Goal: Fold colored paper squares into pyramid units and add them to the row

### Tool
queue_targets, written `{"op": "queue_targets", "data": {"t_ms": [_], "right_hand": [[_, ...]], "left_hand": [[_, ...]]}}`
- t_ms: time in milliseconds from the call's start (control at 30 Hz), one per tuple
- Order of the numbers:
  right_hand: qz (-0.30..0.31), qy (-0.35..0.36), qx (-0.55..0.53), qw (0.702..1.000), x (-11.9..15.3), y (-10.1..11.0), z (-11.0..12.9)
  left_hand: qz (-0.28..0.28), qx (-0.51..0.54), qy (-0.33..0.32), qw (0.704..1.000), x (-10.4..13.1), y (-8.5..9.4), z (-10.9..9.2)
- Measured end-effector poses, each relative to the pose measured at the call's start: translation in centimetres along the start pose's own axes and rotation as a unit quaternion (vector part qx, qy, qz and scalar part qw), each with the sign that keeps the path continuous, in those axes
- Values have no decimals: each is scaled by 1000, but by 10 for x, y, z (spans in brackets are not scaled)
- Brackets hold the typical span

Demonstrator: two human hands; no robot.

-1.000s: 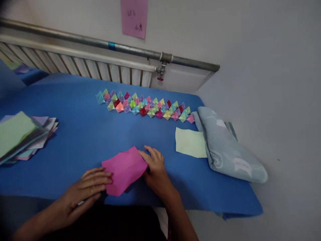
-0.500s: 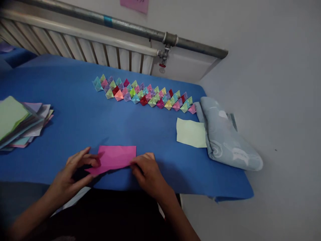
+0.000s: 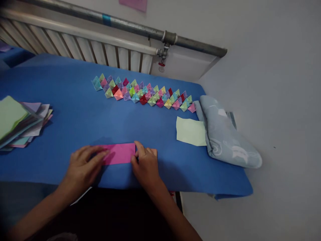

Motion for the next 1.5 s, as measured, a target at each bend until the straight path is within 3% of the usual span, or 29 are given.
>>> {"op": "queue_targets", "data": {"t_ms": [67,133,233,433,533,700,800,967,1167,1367,1500], "right_hand": [[8,3,26,1000,-1,2,1],[6,10,52,999,-5,3,1],[31,37,62,997,-18,3,5],[206,35,69,975,-48,5,20],[241,19,44,969,-52,10,22],[195,51,-22,979,-42,8,19],[164,83,18,983,-35,2,21],[207,71,28,975,-35,2,28],[236,61,80,967,-43,4,33],[193,113,102,969,-28,0,41],[168,70,57,982,-15,3,38]], "left_hand": [[45,52,-76,995,-1,-5,-12],[81,80,-107,988,-1,-10,-20],[88,78,-93,989,-4,-12,-25],[68,97,-76,990,-8,-8,-25],[71,108,-69,989,-7,-6,-23],[77,123,-54,988,-5,-7,-19],[75,128,-51,988,-4,-6,-18],[66,127,-49,988,-1,-4,-16],[37,114,-68,990,11,-18,-6],[18,107,-93,990,8,-18,-3],[0,105,-112,988,6,-16,-3]]}}
Point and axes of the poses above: each hand's wrist, its own x-axis away from the middle knuckle, its own y-axis out of the back of the hand, z = x × y, the point moved 3 cm from there along -x, towards the middle knuckle, and after that the axes turned 7 degrees about -z, right-handed, at the moved point
